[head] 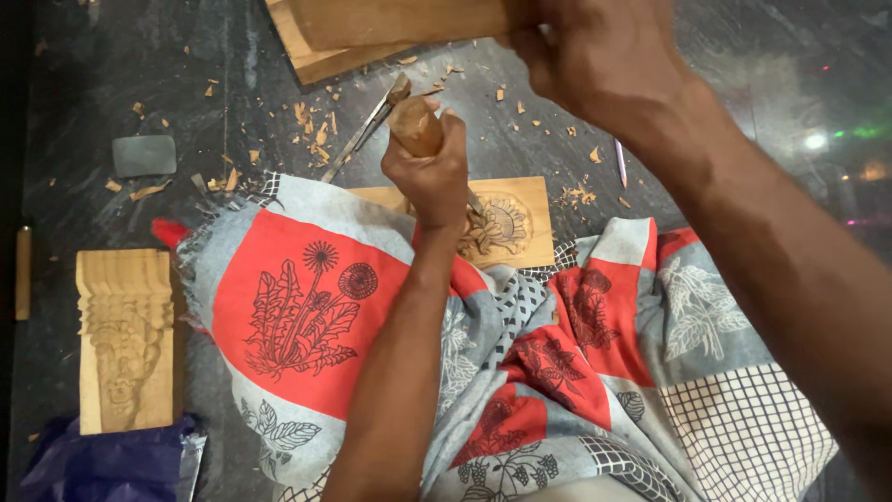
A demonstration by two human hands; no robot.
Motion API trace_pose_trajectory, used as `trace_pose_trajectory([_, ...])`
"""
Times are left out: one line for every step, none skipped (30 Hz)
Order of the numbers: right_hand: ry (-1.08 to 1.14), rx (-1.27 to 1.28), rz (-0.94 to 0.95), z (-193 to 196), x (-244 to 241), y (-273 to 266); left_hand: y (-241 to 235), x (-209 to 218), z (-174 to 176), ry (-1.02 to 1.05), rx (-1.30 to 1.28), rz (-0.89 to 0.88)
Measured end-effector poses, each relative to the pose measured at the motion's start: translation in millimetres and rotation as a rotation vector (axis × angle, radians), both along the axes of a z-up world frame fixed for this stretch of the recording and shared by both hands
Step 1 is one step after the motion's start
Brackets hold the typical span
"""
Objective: The person carves a floral design into a small rectangular wooden block using a chisel and wooden mallet. They repeatedly strike the chisel to remove wood shavings and refine the carved pattern.
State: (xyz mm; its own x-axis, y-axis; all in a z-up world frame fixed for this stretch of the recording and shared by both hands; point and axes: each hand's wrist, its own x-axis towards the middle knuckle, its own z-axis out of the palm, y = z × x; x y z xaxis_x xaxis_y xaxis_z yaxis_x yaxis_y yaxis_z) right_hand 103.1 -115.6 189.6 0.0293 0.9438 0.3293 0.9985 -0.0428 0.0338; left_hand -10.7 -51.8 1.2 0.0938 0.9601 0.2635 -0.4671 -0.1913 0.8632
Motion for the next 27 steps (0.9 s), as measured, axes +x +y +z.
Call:
trace_pose_trajectory([-0.087,0.037,0.040,1.0,-0.9,-5.2,0.0,-1.2,0.5,-0.008,-0.010,-0.005])
trace_pose_trajectory([-0.124,0.066,0.055,1.8,-0.4,-12.4,-0.7,-1.3,2.3,-0.017,-0.019,-0.013])
trace_pose_trajectory([-0.161,0.096,0.069,1.5,0.8,-20.5,-1.5,-1.0,5.2,-0.025,-0.027,-0.022])
trace_pose_trajectory([-0.148,0.112,0.063,0.3,2.9,-29.6,-2.6,-0.6,8.8,-0.010,-0.005,-0.016])
trace_pose_trajectory([-0.135,0.129,0.057,-4.4,2.5,-40.8,-2.7,-0.4,13.3,0.005,0.018,-0.011])
trace_pose_trajectory([0.032,0.188,-0.026,-12.7,-2.1,-54.4,0.1,-2.4,18.3,0.023,0.044,0.002])
trace_pose_trajectory([0.199,0.244,-0.109,-21.6,-8.2,-71.3,3.2,-4.5,23.8,-0.013,-0.022,-0.052])
trace_pose_trajectory([0.369,0.301,-0.190,-33.1,-14.7,-87.3,7.4,-6.6,29.2,-0.047,-0.084,-0.105])
trace_pose_trajectory([0.404,0.287,-0.357,-47.2,-24.3,-103.5,10.1,-9.2,34.4,-0.082,-0.146,-0.159])
trace_pose_trajectory([0.436,0.275,-0.530,-59.5,-33.8,-120.5,12.3,-11.7,40.3,-0.151,-0.159,-0.230])
trace_pose_trajectory([0.796,0.280,-0.729,-72.2,-42.9,-136.3,13.9,-13.0,45.4,-0.220,-0.174,-0.301])
trace_pose_trajectory([1.165,0.264,-0.916,-86.9,-53.3,-151.4,12.1,-12.1,48.1,-0.288,-0.194,-0.375])
trace_pose_trajectory([1.317,0.327,-0.994,-101.7,-64.6,-164.2,7.6,-10.2,49.4,-0.232,-0.181,-0.391])
trace_pose_trajectory([1.469,0.391,-1.072,-112.9,-74.2,-175.2,1.1,-8.9,50.1,-0.176,-0.170,-0.408])
trace_pose_trajectory([1.514,0.366,-1.052,-120.0,-77.9,-185.5,-4.8,-6.8,50.3,-0.121,-0.159,-0.424])
trace_pose_trajectory([1.559,0.342,-1.031,-126.1,-79.9,-194.1,-10.0,-3.7,50.0,-0.093,-0.164,-0.426])
trace_pose_trajectory([1.604,0.319,-1.009,-131.2,-80.2,-200.7,-15.0,-1.1,49.6,-0.066,-0.168,-0.429])
trace_pose_trajectory([1.658,0.316,-1.014,-135.5,-77.8,-204.0,-18.4,1.0,49.9,-0.039,-0.172,-0.427])
trace_pose_trajectory([1.712,0.314,-1.019,-139.4,-74.3,-205.5,-20.5,1.7,50.6,-0.014,-0.016,-0.373])
trace_pose_trajectory([1.764,0.308,-1.025,-142.3,-70.0,-207.8,-23.1,1.2,51.6,0.010,0.137,-0.319])
trace_pose_trajectory([1.819,0.321,-1.019,-145.4,-65.6,-209.3,-26.1,0.3,53.2,0.035,0.290,-0.267])
trace_pose_trajectory([1.872,0.336,-1.009,-149.5,-61.3,-208.0,-30.3,1.2,56.1,0.021,0.239,-0.373])
trace_pose_trajectory([1.926,0.350,-0.997,-153.5,-59.1,-207.7,-37.3,3.5,59.4,0.006,0.188,-0.479])
trace_pose_trajectory([1.923,0.352,-0.989,-156.9,-56.1,-208.3,-46.3,7.2,62.7,-0.012,0.134,-0.578])
trace_pose_trajectory([1.920,0.354,-0.980,-161.2,-55.0,-208.1,-57.3,10.1,65.2,0.048,0.369,-0.489])
trace_pose_trajectory([1.913,0.354,-0.971,-165.1,-54.4,-208.8,-71.1,12.3,66.8,0.107,0.601,-0.393])
trace_pose_trajectory([1.904,0.361,-0.912,-169.0,-55.1,-210.1,-86.0,13.8,67.5,0.203,0.645,-0.424])
